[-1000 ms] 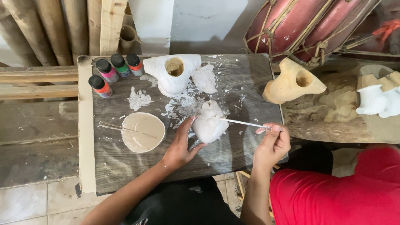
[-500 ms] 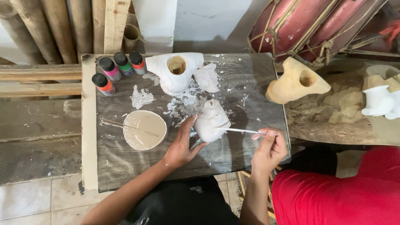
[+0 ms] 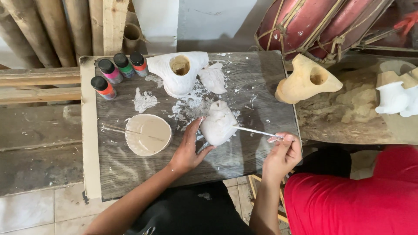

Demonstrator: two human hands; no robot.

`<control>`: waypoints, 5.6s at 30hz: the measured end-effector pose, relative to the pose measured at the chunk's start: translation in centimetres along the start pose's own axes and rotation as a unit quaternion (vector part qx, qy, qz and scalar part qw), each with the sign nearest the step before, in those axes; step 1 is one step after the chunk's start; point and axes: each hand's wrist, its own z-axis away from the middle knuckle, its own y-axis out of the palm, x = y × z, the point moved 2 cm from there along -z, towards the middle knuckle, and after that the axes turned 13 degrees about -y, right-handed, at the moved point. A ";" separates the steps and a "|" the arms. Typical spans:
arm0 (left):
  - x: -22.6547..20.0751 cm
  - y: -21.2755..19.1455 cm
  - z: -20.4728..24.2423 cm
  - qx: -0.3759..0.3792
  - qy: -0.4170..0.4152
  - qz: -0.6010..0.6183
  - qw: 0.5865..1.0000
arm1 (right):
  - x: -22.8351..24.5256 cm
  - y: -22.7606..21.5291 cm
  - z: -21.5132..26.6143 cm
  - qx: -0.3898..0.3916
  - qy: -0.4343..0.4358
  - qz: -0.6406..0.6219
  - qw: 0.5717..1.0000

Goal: Applying a white coating material to a small figurine using a wooden stick

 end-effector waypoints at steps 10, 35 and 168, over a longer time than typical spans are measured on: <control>-0.4 -0.2 -0.1 0.017 -0.011 0.014 1.000 | -0.3 -0.3 0.4 -0.008 0.037 -0.007 0.999; 0.1 0.0 0.0 0.001 0.003 -0.002 1.000 | -1.6 0.7 -1.7 0.000 0.047 -0.034 0.998; -0.1 -0.4 -0.4 -0.010 0.018 0.005 1.000 | 5.3 6.3 -4.3 0.086 -0.115 0.130 0.981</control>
